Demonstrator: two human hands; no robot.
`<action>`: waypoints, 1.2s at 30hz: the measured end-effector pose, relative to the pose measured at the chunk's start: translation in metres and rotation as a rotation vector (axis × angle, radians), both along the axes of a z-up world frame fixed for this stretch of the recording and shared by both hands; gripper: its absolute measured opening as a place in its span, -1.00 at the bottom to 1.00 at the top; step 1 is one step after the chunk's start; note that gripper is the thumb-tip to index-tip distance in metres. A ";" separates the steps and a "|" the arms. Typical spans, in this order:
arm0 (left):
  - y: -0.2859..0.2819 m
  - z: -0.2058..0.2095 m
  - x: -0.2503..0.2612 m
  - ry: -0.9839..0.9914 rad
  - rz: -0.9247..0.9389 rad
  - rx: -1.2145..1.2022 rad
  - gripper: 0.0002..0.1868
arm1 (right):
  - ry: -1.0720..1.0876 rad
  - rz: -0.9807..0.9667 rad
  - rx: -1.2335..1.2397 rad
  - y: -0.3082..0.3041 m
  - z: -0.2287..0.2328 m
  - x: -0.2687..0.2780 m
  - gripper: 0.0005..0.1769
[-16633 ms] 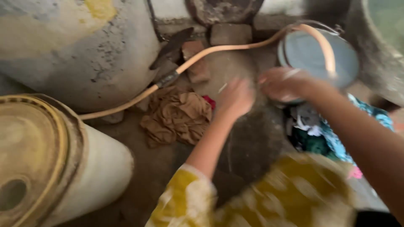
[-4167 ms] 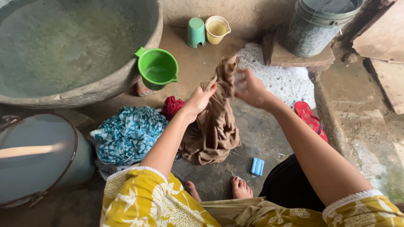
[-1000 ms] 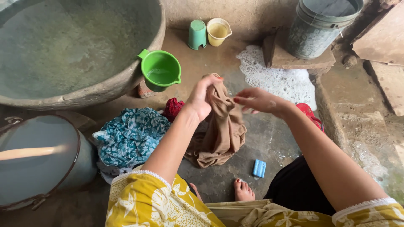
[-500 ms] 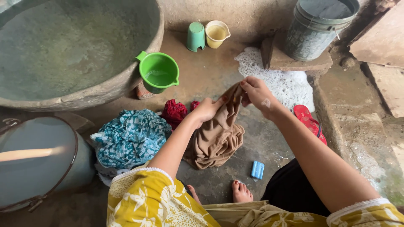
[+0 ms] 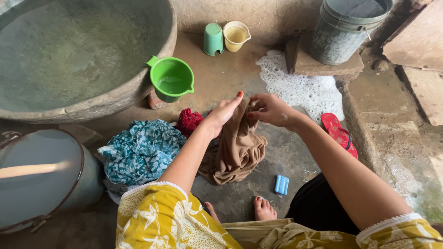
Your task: Washing various pieces of clothing by hand on the floor using a bar of soap and water.
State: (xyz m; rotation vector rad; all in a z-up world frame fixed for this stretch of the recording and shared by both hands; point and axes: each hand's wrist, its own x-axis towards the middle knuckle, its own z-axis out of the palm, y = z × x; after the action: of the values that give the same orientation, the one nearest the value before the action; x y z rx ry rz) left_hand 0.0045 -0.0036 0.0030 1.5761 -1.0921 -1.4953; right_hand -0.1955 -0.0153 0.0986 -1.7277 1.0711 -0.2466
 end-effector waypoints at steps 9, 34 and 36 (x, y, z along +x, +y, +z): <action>-0.022 -0.055 0.051 0.155 0.503 -0.184 -0.74 | 0.583 0.050 -0.385 -0.083 -0.050 -0.102 -0.62; 0.010 -0.033 0.011 -0.627 -0.269 -0.586 -0.09 | 0.110 0.146 -0.480 -0.030 0.009 -0.043 -0.60; 0.011 -0.066 0.012 -0.722 -0.198 -0.622 0.11 | -0.011 0.057 -0.432 -0.018 0.031 -0.048 -0.67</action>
State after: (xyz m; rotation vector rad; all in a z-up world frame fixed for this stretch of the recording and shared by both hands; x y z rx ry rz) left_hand 0.0167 0.0070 -0.0631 1.5846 -1.9313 -0.5500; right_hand -0.2435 -0.0334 0.1293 -2.1331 1.0082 -0.4784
